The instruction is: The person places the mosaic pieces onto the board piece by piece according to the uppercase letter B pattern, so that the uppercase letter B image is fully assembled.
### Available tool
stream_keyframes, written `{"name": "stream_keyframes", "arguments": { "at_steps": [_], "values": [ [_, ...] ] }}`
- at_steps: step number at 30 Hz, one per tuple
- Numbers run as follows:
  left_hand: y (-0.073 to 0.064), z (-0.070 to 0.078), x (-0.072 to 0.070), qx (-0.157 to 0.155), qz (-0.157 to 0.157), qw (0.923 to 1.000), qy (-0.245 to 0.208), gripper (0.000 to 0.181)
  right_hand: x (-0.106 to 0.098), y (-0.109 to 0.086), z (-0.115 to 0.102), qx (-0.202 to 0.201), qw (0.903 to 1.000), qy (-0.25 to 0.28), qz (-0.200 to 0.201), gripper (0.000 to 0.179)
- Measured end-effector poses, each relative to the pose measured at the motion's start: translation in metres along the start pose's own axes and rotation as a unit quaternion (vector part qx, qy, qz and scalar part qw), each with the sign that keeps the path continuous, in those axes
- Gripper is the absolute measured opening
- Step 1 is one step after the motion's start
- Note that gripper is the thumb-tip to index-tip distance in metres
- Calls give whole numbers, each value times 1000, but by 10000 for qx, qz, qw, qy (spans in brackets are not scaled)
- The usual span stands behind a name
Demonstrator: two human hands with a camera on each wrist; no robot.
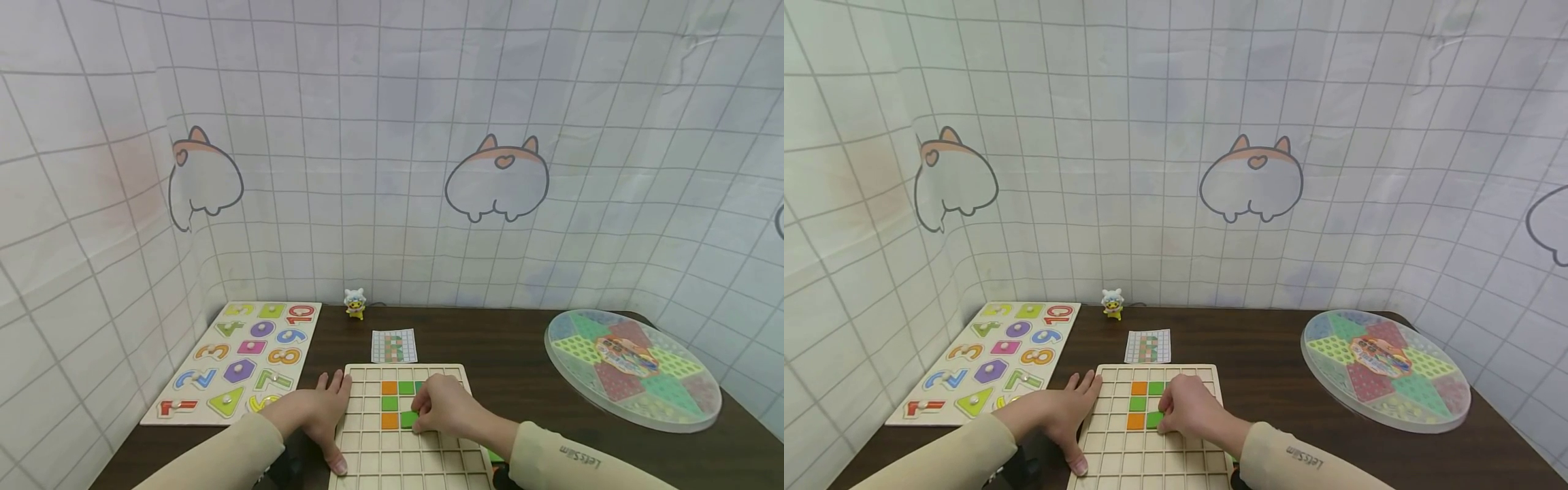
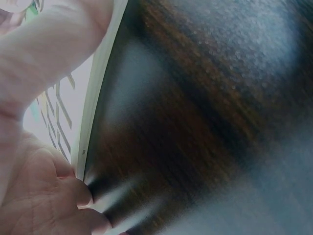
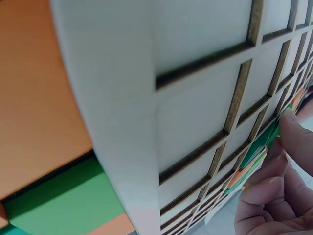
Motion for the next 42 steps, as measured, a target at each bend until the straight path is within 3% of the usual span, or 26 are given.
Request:
{"name": "stream_keyframes", "arguments": {
  "at_steps": [29,36,42],
  "values": [
    [3,0,2,91,73,9999,0,160,4,4,-1,-183,9985,-488,-149,15],
    [6,-1,3,111,43,9999,13,160,3,2,-1,-96,9995,-253,-183,17],
    [9,-3,3,84,32,10000,-8,163,-12,-7,2,31,9999,51,-104,17]
  ]
}}
Point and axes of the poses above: each hand's wrist, its own y-axis towards the middle knuckle, its own x-axis out of the palm, z = x × y, the point moved 9 cm from there along y, towards the middle knuckle, and after that the axes turned 10 degrees about -x, right-handed, at the moved point
